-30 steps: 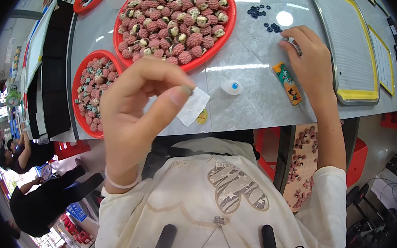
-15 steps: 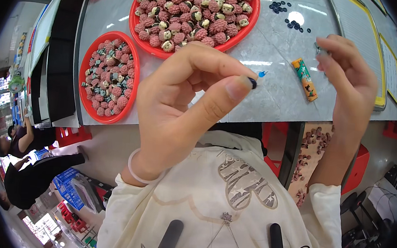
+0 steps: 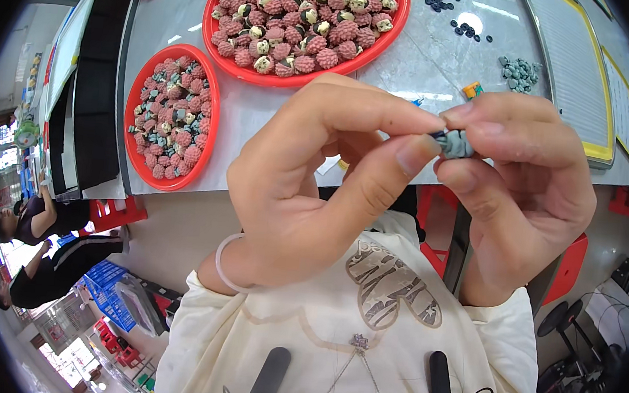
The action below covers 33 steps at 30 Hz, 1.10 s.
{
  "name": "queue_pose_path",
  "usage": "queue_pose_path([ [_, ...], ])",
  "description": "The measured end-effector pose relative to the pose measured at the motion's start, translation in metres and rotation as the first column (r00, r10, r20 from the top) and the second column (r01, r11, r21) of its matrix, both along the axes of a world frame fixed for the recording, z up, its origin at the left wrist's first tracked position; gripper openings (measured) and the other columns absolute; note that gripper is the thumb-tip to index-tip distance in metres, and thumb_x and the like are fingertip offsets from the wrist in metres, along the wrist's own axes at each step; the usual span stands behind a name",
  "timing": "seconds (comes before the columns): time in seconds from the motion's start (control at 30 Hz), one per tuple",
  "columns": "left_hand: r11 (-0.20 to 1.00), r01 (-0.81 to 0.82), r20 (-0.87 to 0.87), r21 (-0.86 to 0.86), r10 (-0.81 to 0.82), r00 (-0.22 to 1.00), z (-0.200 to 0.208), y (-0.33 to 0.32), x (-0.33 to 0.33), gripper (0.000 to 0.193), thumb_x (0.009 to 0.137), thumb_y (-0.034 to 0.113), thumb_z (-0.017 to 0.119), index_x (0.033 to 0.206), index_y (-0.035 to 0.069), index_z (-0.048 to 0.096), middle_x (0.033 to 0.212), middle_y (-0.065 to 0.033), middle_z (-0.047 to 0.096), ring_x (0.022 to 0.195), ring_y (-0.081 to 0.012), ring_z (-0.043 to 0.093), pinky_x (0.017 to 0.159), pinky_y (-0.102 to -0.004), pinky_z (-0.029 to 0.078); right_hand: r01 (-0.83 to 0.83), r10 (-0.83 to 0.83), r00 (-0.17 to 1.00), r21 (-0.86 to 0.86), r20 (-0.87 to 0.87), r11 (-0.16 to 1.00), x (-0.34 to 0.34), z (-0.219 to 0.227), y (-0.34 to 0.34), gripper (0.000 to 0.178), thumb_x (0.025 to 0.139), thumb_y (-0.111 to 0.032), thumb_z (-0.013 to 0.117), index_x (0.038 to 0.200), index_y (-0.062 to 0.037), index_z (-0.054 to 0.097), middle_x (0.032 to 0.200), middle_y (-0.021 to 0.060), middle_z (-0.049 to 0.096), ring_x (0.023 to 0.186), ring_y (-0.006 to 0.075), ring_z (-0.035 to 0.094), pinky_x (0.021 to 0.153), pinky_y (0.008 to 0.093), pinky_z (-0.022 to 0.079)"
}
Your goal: The person attaches small rings onto plastic parts by hand. The person then applies glue to figurine heads with a squeeze bottle, connects the assembled parts to the heads, and places the figurines into a tray.
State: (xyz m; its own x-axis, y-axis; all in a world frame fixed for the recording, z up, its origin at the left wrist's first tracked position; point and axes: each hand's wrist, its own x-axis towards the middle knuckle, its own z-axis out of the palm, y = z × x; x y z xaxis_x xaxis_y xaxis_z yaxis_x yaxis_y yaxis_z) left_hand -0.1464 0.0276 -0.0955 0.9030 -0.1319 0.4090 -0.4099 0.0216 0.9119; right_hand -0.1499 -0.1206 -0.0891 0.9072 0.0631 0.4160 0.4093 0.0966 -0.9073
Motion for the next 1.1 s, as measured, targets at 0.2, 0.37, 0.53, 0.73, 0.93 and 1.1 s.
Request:
queue_pose_path([
  [0.2, 0.947, 0.122, -0.236, -0.296, -0.196, 0.952, 0.003, -0.001, 0.001, 0.015, 0.082, 0.012, 0.051, 0.089, -0.001, 0.05, 0.084, -0.0102, 0.053, 0.054, -0.0055, 0.046, 0.041, -0.0152, 0.034, 0.096, -0.092, 0.985, -0.019, 0.146, 0.995, -0.004, -0.004, 0.004, 0.02, 0.066, 0.002, 0.066, 0.081, -0.0031, 0.054, 0.088, 0.0129, 0.054, 0.08, 0.0196, 0.055, 0.073, 0.0265, 0.044],
  [0.37, 0.794, 0.192, -0.397, -0.577, -0.477, 0.784, 0.001, 0.003, 0.005, 0.011, 0.079, 0.009, 0.055, 0.085, 0.002, 0.049, 0.084, -0.01, 0.05, 0.062, -0.009, 0.048, 0.045, -0.017, 0.036, 0.167, -0.146, 0.974, -0.114, 0.172, 0.979, -0.008, -0.002, 0.007, 0.02, 0.065, -0.001, 0.068, 0.079, -0.0044, 0.054, 0.086, 0.0105, 0.054, 0.079, 0.019, 0.055, 0.07, 0.025, 0.045],
  [0.53, 0.968, 0.215, 0.004, -0.125, -0.217, 0.976, -0.003, 0.007, 0.015, 0.018, 0.072, 0.007, 0.063, 0.085, 0.003, 0.051, 0.084, -0.0107, 0.05, 0.067, -0.0128, 0.049, 0.057, -0.0207, 0.039, 0.125, -0.122, 0.988, -0.024, 0.09, 0.992, -0.007, -0.004, 0.006, 0.02, 0.063, -0.003, 0.069, 0.077, -0.0052, 0.055, 0.083, 0.0093, 0.054, 0.077, 0.0175, 0.056, 0.068, 0.0248, 0.046],
  [0.73, 0.972, 0.138, 0.335, 0.188, -0.196, 0.922, -0.002, 0.009, 0.027, 0.023, 0.069, 0.01, 0.068, 0.085, 0.002, 0.053, 0.083, -0.0111, 0.05, 0.067, -0.013, 0.049, 0.058, -0.0217, 0.038, -0.007, 0.025, 0.993, 0.154, -0.111, 0.988, 0.001, -0.006, -0.001, 0.017, 0.065, 0.0, 0.068, 0.074, -0.0039, 0.055, 0.081, 0.0108, 0.054, 0.074, 0.0144, 0.055, 0.063, 0.0211, 0.046],
  [0.93, 0.951, 0.018, 0.39, 0.307, -0.143, 0.91, 0.019, 0.019, 0.053, 0.022, 0.073, 0.007, 0.062, 0.09, -0.003, 0.052, 0.082, -0.0115, 0.05, 0.063, -0.0121, 0.05, 0.056, -0.0215, 0.04, 0.143, -0.143, 0.986, -0.009, -0.088, 0.99, 0.037, -0.011, -0.066, 0.028, 0.078, -0.015, 0.058, 0.101, 0.0007, 0.054, 0.099, 0.0105, 0.051, 0.084, 0.0127, 0.051, 0.076, 0.0223, 0.04],
  [1.1, 0.806, 0.097, 0.166, 0.584, -0.236, 0.957, 0.028, 0.001, 0.107, 0.021, 0.075, 0.001, 0.056, 0.094, -0.006, 0.05, 0.083, -0.0103, 0.054, 0.068, -0.0087, 0.051, 0.059, -0.019, 0.04, 0.29, -0.376, 0.908, -0.374, -0.182, 0.881, 0.106, -0.037, -0.105, 0.02, 0.076, -0.011, 0.058, 0.091, 0.0026, 0.058, 0.084, 0.0069, 0.059, 0.078, 0.0122, 0.055, 0.076, 0.0216, 0.041],
])
